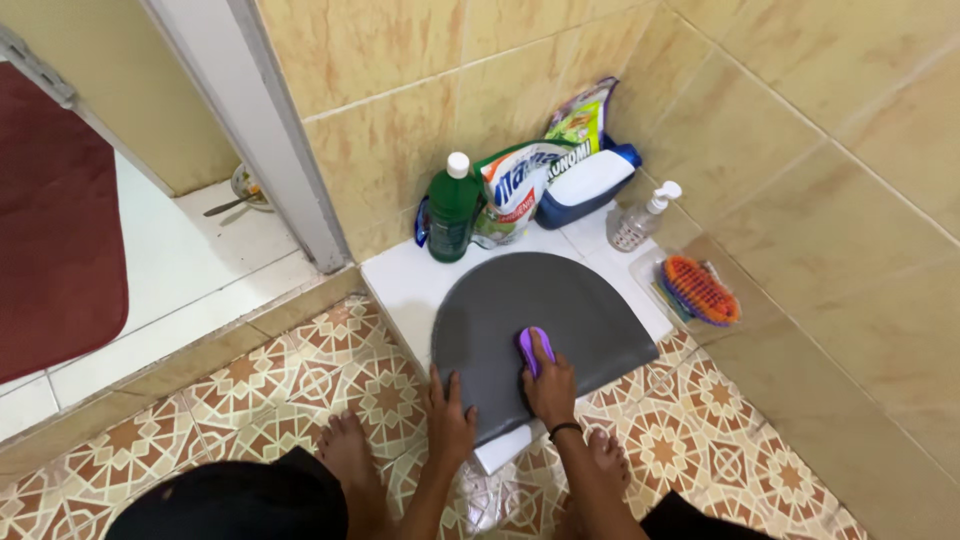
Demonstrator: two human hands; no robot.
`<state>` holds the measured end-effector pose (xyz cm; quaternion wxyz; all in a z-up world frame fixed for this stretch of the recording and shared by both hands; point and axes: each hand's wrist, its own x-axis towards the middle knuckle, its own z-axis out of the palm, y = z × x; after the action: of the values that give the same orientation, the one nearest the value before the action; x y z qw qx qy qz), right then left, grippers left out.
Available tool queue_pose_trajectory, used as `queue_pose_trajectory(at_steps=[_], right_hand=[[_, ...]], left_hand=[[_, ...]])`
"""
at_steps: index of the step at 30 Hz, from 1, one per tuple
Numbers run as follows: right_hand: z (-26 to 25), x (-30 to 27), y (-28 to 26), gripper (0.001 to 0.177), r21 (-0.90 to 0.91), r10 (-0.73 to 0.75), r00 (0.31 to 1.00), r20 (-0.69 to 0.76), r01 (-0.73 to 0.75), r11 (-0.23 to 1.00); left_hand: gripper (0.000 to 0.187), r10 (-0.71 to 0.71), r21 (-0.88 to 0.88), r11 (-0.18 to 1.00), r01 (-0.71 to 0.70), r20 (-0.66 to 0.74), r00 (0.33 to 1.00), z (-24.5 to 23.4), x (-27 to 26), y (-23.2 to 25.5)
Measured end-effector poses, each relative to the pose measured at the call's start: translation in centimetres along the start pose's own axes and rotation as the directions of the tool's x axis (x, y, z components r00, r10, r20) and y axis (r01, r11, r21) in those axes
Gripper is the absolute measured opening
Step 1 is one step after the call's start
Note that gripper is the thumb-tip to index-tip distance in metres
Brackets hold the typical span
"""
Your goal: The person cleans a gray semi-circular mat by hand using a small purple brush, rubbing the surface repeatedly in circular and linear motions.
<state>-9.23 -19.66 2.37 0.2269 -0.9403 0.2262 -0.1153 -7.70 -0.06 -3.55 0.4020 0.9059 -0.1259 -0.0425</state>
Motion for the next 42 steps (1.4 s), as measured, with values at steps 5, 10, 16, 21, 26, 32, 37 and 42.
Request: queue_pose_trajectory(at_steps=[5, 10, 16, 21, 26, 32, 37, 42], right_hand=[[-0.8, -3.5, 0.3, 0.085, -0.013, 0.006, 1.000, 0.021, -0.005, 1.000], [-1.8, -6.0, 0.4, 0.084, 0.056, 0.046, 0.997, 0.060, -0.049, 0.997], [-1.4, -7.1, 0.8, 0.085, 0.098, 0.038, 0.999, 0.036, -0.041, 0.994], [-0.7, -7.6, 1.7, 0.076, 0.177, 0.179, 0.983, 0.044, -0.184, 0.967], [1.3, -7.4, 2.1, 0.076, 0.235, 0.139, 0.963, -0.231, -0.084, 0.968], [0.1, -5.0, 2.3, 0.072, 0.372, 0.134, 0.986, -0.102, -0.087, 0.924], [-0.4, -3.7, 1.9, 0.075, 0.359, 0.093, 0.992, -0.090, -0.055, 0.932], [-1.0, -3.6, 1.0, 0.072, 0.363, 0.174, 0.983, -0.053, -0.143, 0.921]], left_hand=[[0.078, -0.038, -0.065, 0.997, 0.040, 0.035, 0.999, 0.6, -1.9, -1.1], [0.084, 0.061, -0.089, 0.994, -0.059, 0.024, 0.998, 0.8, -1.5, -2.8], [0.121, -0.027, -0.113, 0.993, 0.045, 0.157, 0.987, -0.3, -3.2, -1.9], [0.115, -0.061, -0.029, 0.997, 0.067, 0.160, 0.985, -1.1, -3.9, -0.4], [0.110, 0.049, -0.066, 0.997, -0.043, 0.102, 0.994, -2.7, -4.1, 0.3], [0.086, 0.055, -0.127, 0.990, -0.061, -0.046, 0.997, -2.3, -1.8, 0.4], [0.084, -0.032, -0.168, 0.985, 0.026, -0.036, 0.999, -2.7, -1.0, 0.6], [0.085, -0.154, -0.187, 0.969, 0.159, 0.043, 0.987, -3.8, -0.1, 1.5]])
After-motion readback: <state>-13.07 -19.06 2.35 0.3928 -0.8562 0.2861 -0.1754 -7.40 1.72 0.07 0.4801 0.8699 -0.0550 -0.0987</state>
